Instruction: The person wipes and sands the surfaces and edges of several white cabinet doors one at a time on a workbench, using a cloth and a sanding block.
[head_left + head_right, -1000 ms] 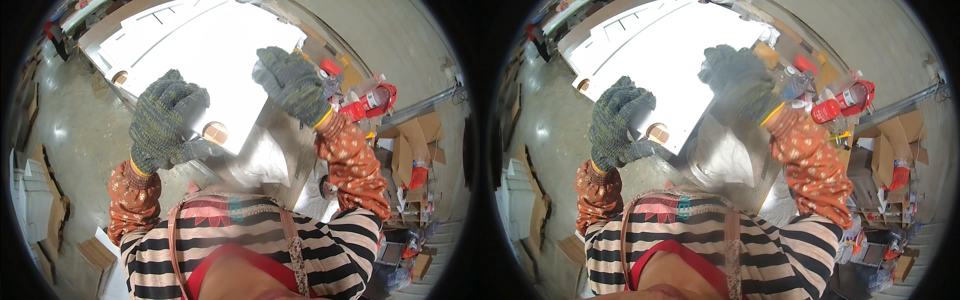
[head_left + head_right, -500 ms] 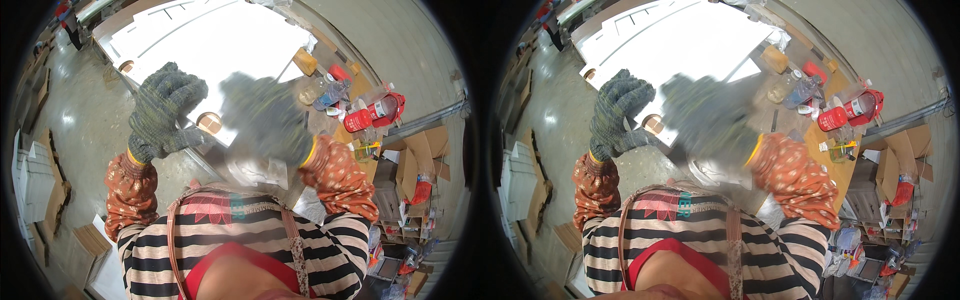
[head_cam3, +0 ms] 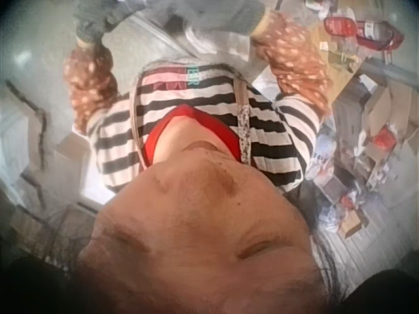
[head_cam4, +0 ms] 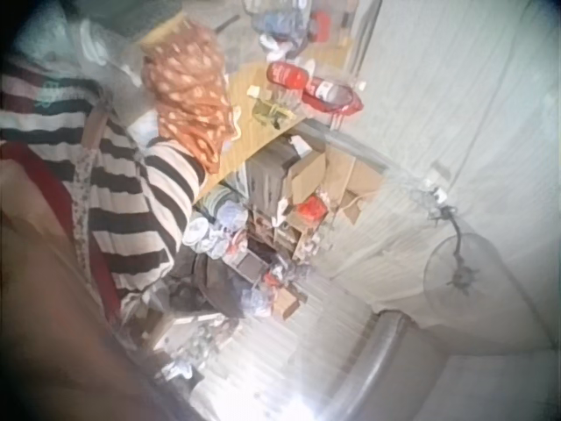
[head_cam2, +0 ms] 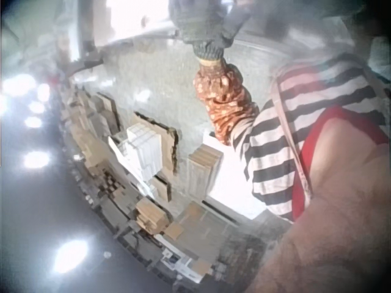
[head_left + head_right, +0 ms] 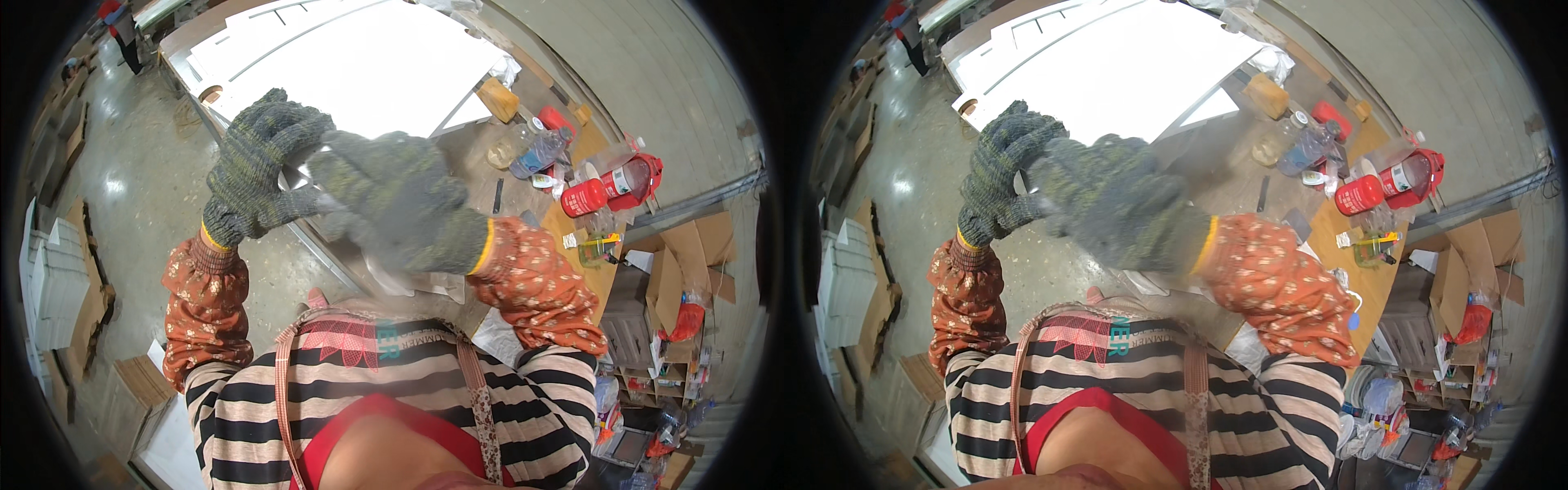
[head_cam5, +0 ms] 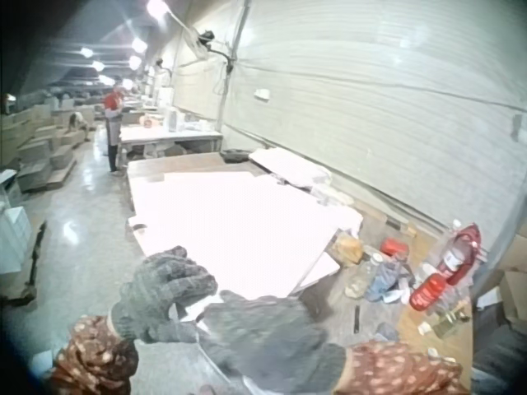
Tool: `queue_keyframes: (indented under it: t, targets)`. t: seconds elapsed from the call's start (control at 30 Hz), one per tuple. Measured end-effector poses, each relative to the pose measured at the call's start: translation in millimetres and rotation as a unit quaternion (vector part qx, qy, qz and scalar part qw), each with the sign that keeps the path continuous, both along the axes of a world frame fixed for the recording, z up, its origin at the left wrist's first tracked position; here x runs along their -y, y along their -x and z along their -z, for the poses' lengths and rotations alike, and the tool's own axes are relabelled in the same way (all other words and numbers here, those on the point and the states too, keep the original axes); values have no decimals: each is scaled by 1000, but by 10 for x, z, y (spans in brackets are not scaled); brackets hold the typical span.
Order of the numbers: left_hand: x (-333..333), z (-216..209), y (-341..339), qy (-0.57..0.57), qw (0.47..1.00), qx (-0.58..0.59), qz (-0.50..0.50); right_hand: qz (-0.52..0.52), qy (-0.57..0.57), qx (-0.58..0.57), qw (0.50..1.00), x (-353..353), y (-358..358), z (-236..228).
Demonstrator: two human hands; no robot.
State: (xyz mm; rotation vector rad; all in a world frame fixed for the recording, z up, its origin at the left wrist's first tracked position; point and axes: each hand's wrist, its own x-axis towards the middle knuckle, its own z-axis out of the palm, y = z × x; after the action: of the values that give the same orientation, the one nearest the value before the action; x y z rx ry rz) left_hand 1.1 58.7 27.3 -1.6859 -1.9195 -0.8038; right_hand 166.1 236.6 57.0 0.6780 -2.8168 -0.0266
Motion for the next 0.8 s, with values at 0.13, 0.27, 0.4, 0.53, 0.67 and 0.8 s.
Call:
queue_keyframes:
  t: [0.13, 0.27, 0.4, 0.53, 0.67, 0.8]
  targets:
    - [38, -49, -45, -12, 1000, -12, -8, -118, 366, -76, 920, -368, -34, 226]
    - [21, -2, -3, 6, 1000, -11, -8, 2, 35, -97, 995, 14, 37, 23]
    - [-19, 29, 12, 9, 1000, -14, -11, 15, 11, -60, 998, 166, 142, -250]
    - [-2, -53, -164, -28, 996, -52, -60, 203, -8, -65, 977, -341, -116, -387]
    - [-242, -194, -384, 7, 988, -18, -151, 137, 8, -259, 956, -683, -253, -194]
    - [-222, -348, -515, 54, 988, -17, -142, 191, 41, -293, 936, -290, -160, 21]
